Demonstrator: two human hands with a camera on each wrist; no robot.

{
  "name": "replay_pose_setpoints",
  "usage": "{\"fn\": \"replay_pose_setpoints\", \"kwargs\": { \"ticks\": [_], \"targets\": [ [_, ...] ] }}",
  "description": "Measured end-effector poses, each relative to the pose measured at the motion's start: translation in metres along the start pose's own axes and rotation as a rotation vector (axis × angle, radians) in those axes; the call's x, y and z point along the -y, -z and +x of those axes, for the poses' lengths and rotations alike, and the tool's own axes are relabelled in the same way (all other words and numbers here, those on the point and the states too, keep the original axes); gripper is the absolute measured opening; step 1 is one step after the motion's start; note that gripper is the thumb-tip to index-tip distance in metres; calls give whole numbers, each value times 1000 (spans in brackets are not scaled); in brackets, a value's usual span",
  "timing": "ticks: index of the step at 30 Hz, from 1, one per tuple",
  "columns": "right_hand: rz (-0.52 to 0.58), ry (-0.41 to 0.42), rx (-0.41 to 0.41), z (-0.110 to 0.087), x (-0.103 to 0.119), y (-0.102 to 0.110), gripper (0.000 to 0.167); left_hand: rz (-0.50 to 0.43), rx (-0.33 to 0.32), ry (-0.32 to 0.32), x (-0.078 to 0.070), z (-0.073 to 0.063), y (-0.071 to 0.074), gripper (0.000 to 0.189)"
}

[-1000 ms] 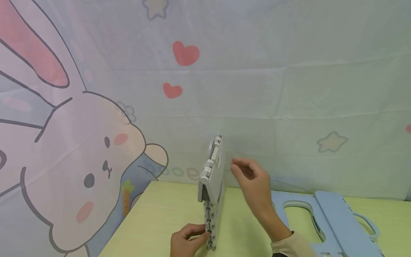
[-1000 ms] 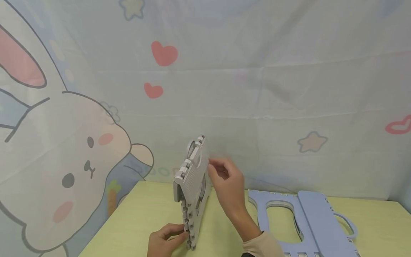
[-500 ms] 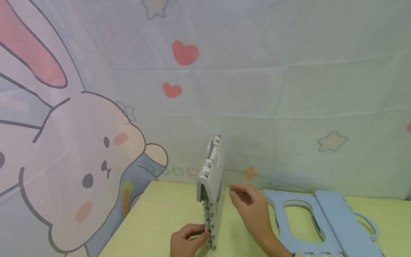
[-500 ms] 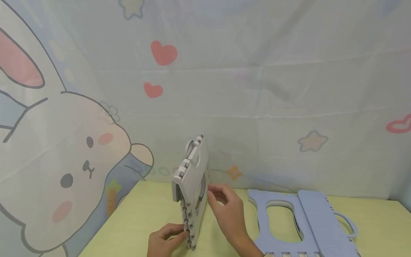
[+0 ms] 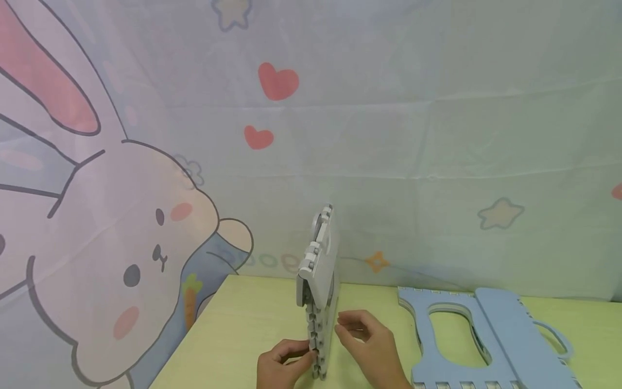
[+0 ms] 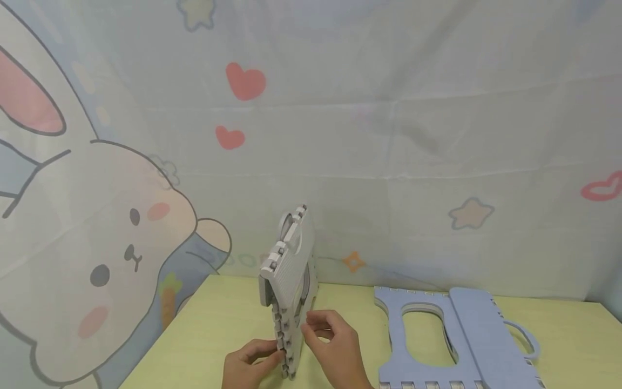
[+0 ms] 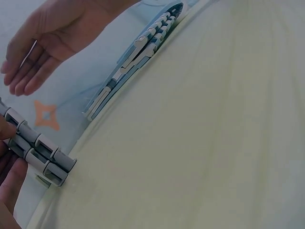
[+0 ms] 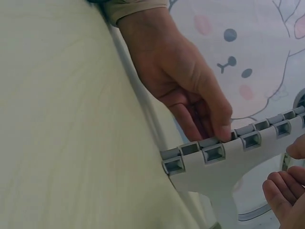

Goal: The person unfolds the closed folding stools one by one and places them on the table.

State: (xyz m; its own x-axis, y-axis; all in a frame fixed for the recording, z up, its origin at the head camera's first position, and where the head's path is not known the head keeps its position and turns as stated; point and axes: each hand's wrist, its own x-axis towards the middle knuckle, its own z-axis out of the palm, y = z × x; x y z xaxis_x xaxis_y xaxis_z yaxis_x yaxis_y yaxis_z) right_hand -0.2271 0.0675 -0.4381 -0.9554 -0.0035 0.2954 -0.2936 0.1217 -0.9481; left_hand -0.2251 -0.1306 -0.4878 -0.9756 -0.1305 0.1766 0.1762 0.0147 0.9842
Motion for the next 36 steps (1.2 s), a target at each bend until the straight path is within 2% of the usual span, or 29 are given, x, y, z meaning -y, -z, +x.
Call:
{"fn": "replay_pose_setpoints", "kwargs": {
  "ticks": [15,28,36],
  "targets": [
    [-38,-72,164,-9,-26,-13,37,28,-10,0,0,0,-1,18],
    [-117,-22,134,-11,-33,-23,39,10,38,-43,2,2,5,19],
    [-197,32,138,-12,-33,-25,35,22,41,-62,1,2,4,18]
  ]
}}
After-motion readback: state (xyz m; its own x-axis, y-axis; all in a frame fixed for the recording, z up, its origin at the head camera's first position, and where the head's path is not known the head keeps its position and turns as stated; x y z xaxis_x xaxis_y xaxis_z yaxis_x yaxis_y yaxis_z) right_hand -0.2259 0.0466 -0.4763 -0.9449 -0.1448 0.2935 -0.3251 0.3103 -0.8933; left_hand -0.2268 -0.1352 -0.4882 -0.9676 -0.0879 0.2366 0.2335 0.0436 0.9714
